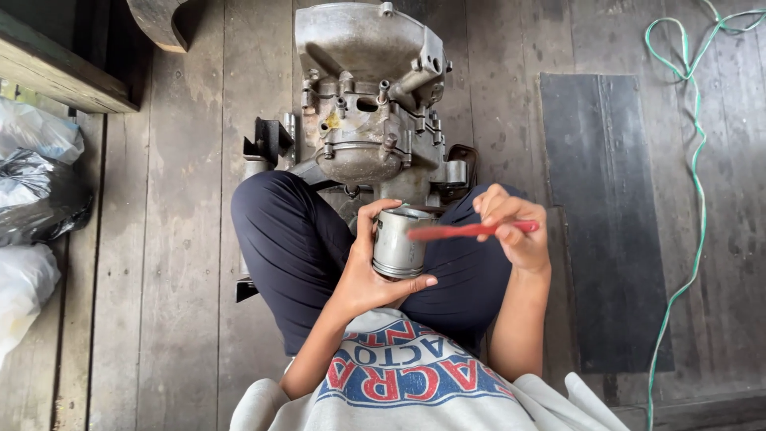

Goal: Cleaning an engine piston by scrubbing it with a brush.

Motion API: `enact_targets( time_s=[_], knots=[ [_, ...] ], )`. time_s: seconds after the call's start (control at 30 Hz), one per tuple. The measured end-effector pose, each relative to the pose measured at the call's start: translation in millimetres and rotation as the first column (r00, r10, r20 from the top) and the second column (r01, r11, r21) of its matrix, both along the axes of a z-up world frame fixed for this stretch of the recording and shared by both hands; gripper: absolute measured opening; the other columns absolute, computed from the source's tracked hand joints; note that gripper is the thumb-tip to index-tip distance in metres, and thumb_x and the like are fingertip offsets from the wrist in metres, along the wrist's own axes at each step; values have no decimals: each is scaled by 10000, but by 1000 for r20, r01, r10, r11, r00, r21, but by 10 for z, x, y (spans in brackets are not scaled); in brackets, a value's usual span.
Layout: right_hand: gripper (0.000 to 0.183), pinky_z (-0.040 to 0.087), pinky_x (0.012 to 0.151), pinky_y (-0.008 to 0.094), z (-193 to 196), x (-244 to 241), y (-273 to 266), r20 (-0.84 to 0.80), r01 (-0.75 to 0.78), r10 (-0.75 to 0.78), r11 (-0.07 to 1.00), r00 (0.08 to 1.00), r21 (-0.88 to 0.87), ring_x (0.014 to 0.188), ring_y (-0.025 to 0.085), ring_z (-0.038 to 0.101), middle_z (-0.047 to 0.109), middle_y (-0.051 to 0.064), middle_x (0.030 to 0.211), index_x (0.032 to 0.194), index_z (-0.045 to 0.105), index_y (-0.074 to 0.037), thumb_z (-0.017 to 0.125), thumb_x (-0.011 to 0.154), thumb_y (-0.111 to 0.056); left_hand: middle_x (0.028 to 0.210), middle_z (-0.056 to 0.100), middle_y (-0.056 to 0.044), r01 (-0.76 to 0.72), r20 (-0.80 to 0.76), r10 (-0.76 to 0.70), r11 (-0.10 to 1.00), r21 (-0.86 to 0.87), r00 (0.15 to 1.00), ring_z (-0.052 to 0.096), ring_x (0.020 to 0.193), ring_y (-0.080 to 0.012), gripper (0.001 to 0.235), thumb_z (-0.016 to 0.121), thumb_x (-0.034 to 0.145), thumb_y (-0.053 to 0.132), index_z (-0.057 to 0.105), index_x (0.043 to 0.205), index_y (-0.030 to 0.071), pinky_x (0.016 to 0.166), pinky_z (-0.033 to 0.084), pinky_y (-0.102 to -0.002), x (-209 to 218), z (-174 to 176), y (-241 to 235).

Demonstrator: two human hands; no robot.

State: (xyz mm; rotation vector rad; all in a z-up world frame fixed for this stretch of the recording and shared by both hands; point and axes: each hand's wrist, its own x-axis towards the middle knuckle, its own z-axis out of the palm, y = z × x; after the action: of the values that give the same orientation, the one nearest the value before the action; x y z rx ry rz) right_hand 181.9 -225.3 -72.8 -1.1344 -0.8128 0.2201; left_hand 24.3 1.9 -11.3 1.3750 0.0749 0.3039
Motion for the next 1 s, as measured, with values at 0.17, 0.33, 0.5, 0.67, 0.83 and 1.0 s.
enact_targets(
  time_s=[0.17, 0.33, 0.5, 0.67, 0.83, 1.0],
  knots=[
    [269, 438, 821, 436, 4, -25, -47, -19, -186, 187, 982, 982, 37, 690, 250, 504, 671, 178, 586, 781, 702, 46, 815, 797, -197, 1221, 590, -198, -2, 33, 3, 1000, -22, 999, 614, 1116, -363, 968, 983, 561, 150, 428, 1353, 105, 992, 455, -541, 111, -79, -127],
    [222, 408, 938, 267, 224, -30, 62, -114, -135, 147, 985, 983, 106, 844, 54, 510, 692, -48, 763, 1013, 697, -143, 698, 1026, -365, 1236, 565, -183, -8, 45, 9, 1000, -19, 999, 603, 1121, -353, 986, 989, 557, 168, 420, 1359, 103, 1001, 448, -538, 138, -8, -118],
    [235, 440, 799, 402, 137, -78, 125, -53, -198, 199, 980, 978, 39, 663, 215, 495, 652, 145, 548, 743, 698, 41, 777, 831, -162, 1211, 566, -240, -6, 42, 5, 1000, 24, 999, 619, 1083, -432, 987, 969, 566, 130, 397, 1370, 89, 948, 477, -581, 153, 36, -55],
    [239, 467, 876, 430, 16, 16, 90, -86, -114, 118, 992, 989, 58, 689, 214, 500, 622, 157, 557, 792, 673, 34, 724, 883, -181, 1201, 573, -224, -15, 24, 15, 1000, 18, 1000, 612, 1096, -403, 978, 975, 587, 152, 394, 1370, 88, 956, 473, -553, 124, 3, -26],
    [242, 465, 834, 431, 61, -12, 125, -21, -174, 175, 984, 984, 24, 656, 213, 499, 654, 154, 552, 759, 703, 45, 741, 859, -171, 1226, 551, -242, -32, 21, 32, 999, -7, 999, 602, 1097, -425, 990, 976, 565, 141, 394, 1364, 93, 953, 466, -586, 128, -13, -22],
    [230, 463, 866, 424, 56, -23, 127, -87, -159, 162, 987, 983, 34, 704, 217, 497, 640, 158, 580, 774, 696, 31, 746, 865, -174, 1201, 576, -204, -27, 40, 29, 999, -32, 999, 617, 1118, -367, 978, 976, 589, 151, 393, 1373, 100, 1000, 452, -534, 125, -1, -3]
  ],
)
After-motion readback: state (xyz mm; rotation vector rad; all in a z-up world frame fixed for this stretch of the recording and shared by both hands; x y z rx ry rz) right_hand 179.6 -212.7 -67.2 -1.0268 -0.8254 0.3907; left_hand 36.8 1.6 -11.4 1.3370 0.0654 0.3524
